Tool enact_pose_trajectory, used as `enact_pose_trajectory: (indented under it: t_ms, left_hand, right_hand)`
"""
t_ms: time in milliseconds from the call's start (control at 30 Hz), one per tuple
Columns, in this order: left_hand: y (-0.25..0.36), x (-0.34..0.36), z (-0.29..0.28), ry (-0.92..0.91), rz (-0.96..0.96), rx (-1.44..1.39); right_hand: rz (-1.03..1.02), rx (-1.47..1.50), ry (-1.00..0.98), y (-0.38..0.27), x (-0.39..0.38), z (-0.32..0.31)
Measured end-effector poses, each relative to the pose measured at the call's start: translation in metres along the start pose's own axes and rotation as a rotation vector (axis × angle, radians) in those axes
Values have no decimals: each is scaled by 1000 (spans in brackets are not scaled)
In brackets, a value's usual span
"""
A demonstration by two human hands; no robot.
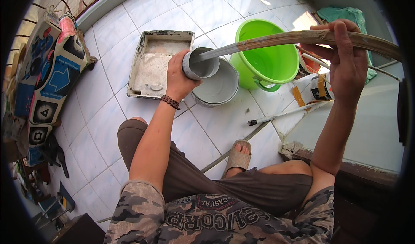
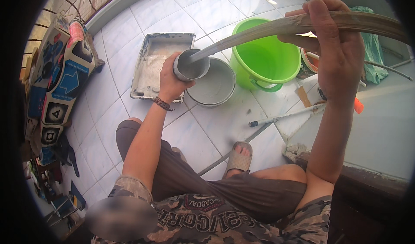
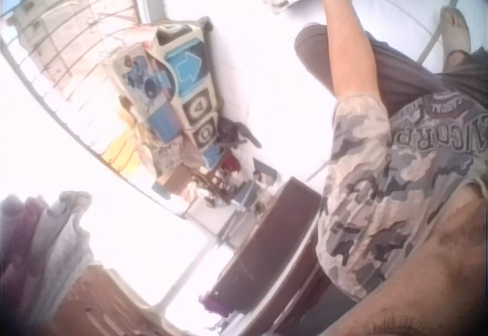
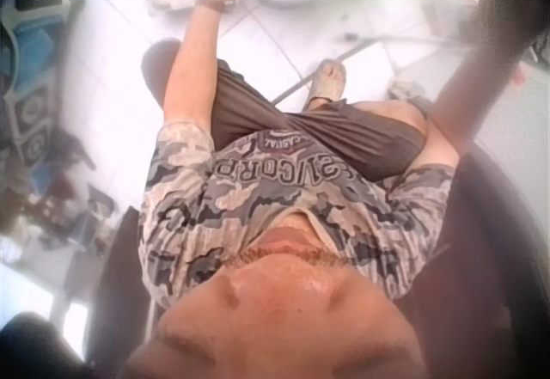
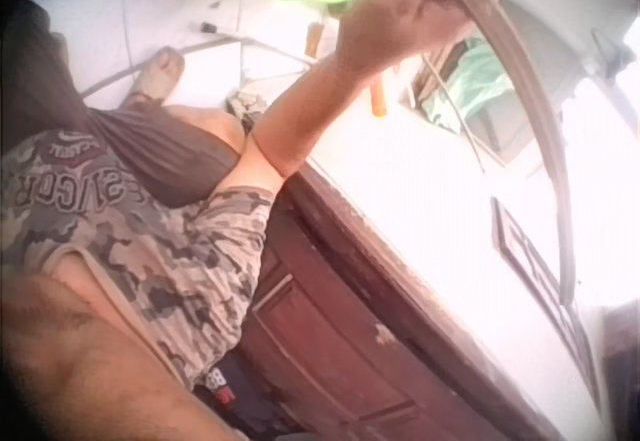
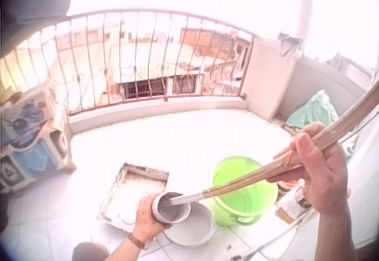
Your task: The person retrieves a green bucket and fills it with water from a large container. They then carry the bucket to a balcony area, pour some water into a paint can, and stir the paint with a wooden stick.
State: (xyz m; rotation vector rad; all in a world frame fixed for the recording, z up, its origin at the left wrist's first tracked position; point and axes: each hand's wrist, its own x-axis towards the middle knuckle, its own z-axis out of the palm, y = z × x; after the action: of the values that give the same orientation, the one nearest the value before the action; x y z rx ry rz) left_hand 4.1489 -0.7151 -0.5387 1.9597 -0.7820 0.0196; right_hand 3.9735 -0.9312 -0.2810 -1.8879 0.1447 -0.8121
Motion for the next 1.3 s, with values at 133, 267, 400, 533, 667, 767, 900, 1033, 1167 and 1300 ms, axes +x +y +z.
enact_pose_trajectory:
  t_ms: [133, 267, 400, 533, 667, 767, 900, 1033, 1167, 1300]
  left_hand:
    - [2, -3, 4, -9, -22, -123]
    - [4, -7, 11, -34, -47, -203]
    - [4, -9, 13, -31, -40, -199]
    - [0, -8, 13, -32, -23, -198]
    - [1, -8, 13, -73, -45, -189]
    - [2, -8, 14, -73, -30, -138]
    - [0, -8, 16, -29, -5, -89]
    - [0, -5, 16, -24, 12, -81]
    - [-1, -5, 15, -48, -16, -107]
    - [0, -5, 17, -29, -6, -77]
  right_hand:
    - [-52, -34, -52, -5, -1, 22]
    - [-41, -95, -103, -20, 3, 32]
    - [5, -47, -99, -28, 2, 43]
    - [-7, -22, -109, -25, 4, 49]
    - [-30, -111, -80, -23, 11, 43]
    - [4, -170, -87, -27, 11, 36]
    - [12, -117, -150, -32, 9, 38]
    - [9, -77, -98, -26, 13, 41]
    - [14, -152, -75, -23, 14, 33]
    - [46, -43, -99, -22, 9, 39]
